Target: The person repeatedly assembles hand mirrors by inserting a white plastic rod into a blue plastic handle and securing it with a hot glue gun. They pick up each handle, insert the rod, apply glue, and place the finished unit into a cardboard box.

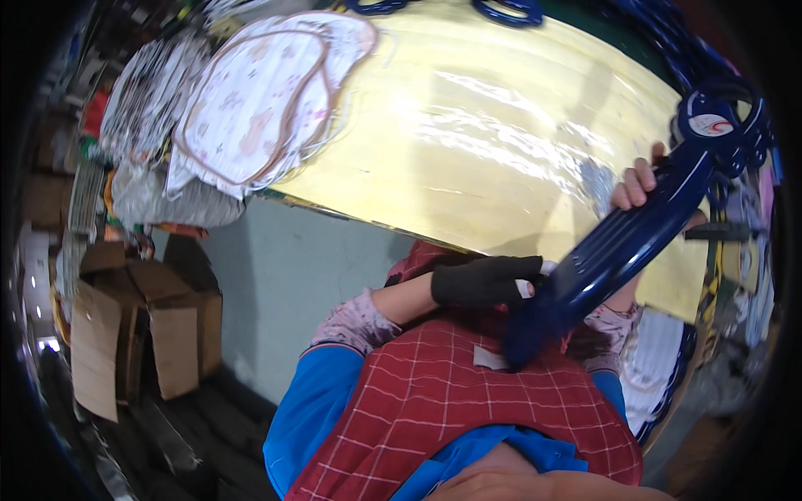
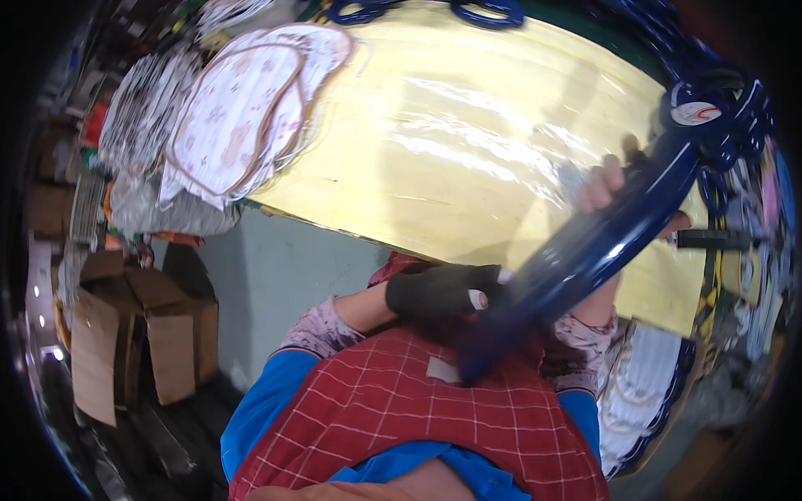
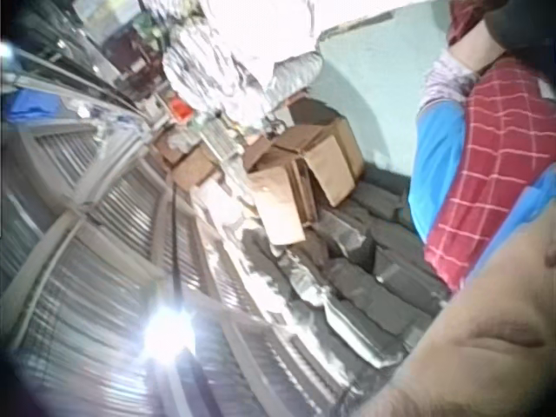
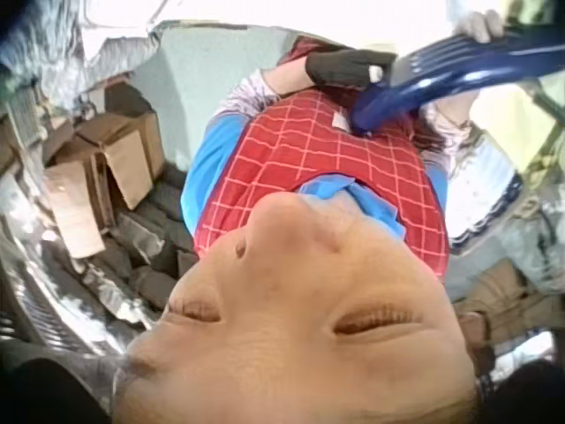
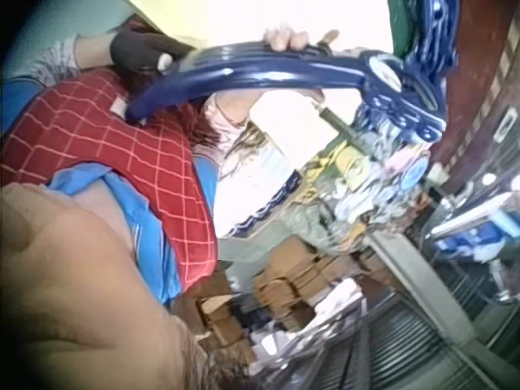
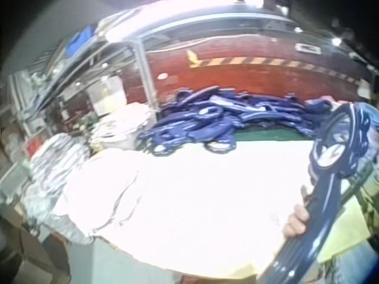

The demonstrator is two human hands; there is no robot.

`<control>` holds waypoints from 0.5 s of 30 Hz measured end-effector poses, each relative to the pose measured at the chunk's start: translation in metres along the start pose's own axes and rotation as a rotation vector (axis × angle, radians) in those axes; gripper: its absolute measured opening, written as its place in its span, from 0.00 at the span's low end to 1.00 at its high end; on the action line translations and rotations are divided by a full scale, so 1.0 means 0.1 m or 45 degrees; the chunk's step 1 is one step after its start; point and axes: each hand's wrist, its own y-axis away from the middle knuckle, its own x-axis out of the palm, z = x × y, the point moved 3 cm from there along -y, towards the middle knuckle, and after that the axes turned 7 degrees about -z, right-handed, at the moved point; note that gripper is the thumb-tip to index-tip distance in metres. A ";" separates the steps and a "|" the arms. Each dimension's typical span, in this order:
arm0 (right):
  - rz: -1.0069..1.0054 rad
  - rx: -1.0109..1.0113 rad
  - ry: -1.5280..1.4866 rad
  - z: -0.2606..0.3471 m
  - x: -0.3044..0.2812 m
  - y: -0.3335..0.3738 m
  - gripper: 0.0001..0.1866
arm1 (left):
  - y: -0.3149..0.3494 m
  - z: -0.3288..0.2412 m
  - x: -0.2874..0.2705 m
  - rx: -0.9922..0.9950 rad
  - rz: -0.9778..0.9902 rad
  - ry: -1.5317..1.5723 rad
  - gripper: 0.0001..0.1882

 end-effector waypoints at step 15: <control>-1.184 0.123 1.214 0.33 -0.44 1.35 0.48 | 2.20 -1.31 -2.88 -0.538 -1.324 -2.706 0.09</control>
